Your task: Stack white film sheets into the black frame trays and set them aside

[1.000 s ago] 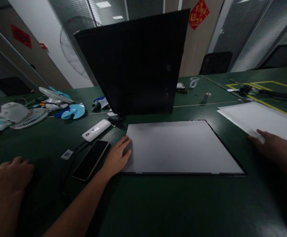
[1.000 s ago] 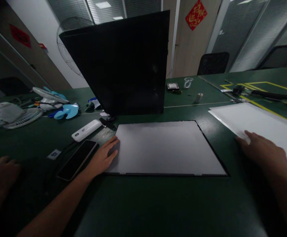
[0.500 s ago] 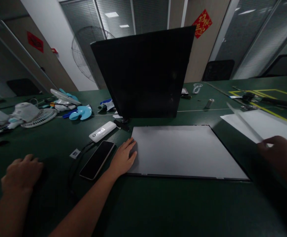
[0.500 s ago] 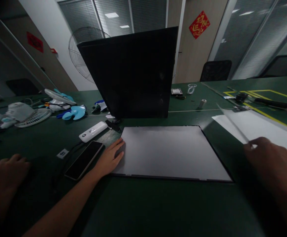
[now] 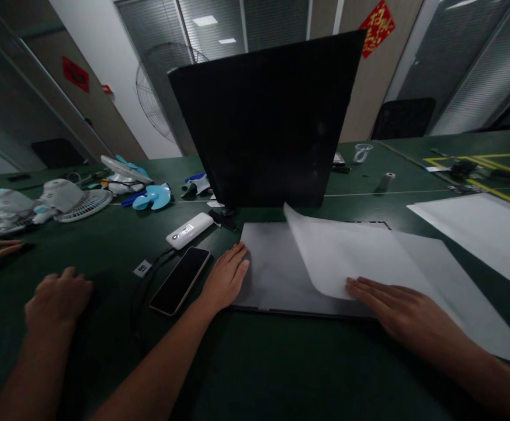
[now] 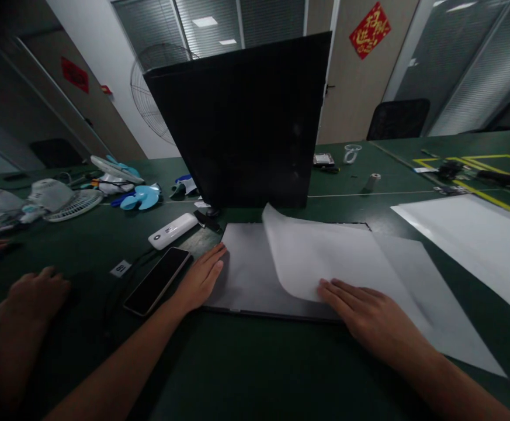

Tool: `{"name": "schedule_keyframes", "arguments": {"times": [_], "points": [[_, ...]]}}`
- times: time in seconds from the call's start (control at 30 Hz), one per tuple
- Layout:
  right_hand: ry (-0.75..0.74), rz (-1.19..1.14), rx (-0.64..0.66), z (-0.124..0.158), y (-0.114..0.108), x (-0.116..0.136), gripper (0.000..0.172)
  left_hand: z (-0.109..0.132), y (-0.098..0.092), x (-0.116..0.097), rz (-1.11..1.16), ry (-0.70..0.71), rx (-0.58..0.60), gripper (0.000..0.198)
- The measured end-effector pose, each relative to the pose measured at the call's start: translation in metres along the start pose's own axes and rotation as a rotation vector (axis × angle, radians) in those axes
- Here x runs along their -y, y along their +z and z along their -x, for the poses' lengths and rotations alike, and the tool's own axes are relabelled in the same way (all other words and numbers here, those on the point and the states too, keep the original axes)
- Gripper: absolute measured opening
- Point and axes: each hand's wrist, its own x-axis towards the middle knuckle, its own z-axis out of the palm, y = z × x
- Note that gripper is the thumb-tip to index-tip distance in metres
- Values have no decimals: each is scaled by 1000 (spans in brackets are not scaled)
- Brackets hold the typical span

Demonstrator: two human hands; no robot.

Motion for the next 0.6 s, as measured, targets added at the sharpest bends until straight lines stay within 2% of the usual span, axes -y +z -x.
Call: {"name": "schedule_keyframes", "arguments": {"times": [0.1, 0.2, 0.37, 0.47, 0.53, 0.6], "points": [[-118, 21, -2, -2, 2, 7, 59, 2, 0, 4, 53, 14, -14, 64], [-149, 3, 8, -7, 4, 11, 60, 2, -1, 5, 75, 1, 10, 66], [-223, -34, 0, -29, 4, 27, 54, -2, -5, -2, -16, -67, 81, 81], [-217, -70, 6, -43, 3, 40, 44, -2, -6, -5, -38, -88, 95, 82], [-194, -100, 32, -47, 2, 37, 41, -2, -8, -7, -35, -90, 85, 76], [-127, -114, 42, -44, 1, 19, 43, -1, -10, -9, -29, -90, 70, 67]]}}
